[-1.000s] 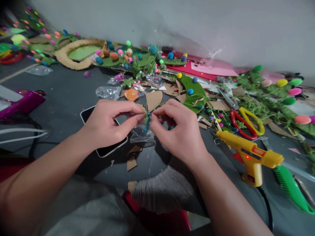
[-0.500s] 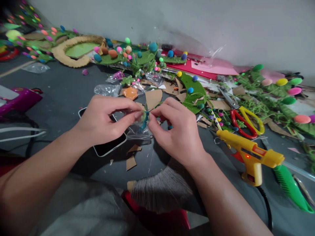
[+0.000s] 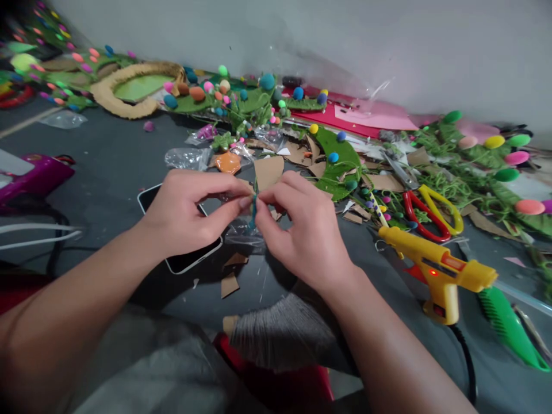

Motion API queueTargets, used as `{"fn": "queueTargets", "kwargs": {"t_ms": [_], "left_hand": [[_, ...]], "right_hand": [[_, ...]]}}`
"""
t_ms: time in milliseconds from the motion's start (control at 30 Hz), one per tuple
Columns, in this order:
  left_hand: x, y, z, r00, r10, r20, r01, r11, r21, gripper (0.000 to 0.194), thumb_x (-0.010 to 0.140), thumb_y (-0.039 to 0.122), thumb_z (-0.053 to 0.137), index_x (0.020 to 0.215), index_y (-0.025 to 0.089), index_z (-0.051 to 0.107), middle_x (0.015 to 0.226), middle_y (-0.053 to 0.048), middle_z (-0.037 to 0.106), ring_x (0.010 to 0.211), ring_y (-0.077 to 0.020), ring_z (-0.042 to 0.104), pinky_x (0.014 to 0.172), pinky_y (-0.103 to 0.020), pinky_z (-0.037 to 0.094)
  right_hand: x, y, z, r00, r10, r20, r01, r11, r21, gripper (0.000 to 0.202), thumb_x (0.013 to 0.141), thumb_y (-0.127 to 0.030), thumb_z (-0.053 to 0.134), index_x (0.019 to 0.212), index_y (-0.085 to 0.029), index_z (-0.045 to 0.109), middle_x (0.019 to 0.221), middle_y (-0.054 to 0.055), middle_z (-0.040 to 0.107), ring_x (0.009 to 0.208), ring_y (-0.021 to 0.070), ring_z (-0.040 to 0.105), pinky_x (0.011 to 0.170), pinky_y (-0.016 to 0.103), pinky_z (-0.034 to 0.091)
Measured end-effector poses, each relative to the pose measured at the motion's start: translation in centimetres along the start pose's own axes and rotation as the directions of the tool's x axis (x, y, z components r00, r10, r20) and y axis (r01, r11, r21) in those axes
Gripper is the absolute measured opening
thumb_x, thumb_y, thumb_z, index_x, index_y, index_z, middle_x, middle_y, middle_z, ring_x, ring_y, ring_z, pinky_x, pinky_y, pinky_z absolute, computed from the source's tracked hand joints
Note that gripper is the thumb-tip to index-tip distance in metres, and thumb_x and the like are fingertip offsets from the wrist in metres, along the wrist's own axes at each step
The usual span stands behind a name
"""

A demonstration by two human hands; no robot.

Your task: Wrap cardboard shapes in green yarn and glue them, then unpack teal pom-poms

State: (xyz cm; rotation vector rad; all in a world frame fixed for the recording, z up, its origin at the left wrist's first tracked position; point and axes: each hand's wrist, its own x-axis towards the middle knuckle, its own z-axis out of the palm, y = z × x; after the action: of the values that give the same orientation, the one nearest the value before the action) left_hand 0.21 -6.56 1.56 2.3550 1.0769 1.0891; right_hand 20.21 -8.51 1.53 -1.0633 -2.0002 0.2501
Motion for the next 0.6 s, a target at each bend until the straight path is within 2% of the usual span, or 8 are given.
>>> {"fn": "queueTargets", "kwargs": {"t_ms": [600], "left_hand": [[-0.02,-0.08,0.14,1.0,-0.007,0.004,0.007,1.0,-0.017,0.011,0.088,0.016,0.065,0.084,0.019,0.074,0.079,0.0,0.075,0.069,-0.0129,0.067,0.064,-0.025,0.051]], "right_hand": [[0.04,0.05,0.01,1.0,-0.008,0.01,0.008,1.0,-0.026,0.01,0.09,-0.016,0.065,0.082,-0.02,0.068,0.074,0.001,0.058,0.065,0.0141,0.051,0.059,0.031,0.039]]}}
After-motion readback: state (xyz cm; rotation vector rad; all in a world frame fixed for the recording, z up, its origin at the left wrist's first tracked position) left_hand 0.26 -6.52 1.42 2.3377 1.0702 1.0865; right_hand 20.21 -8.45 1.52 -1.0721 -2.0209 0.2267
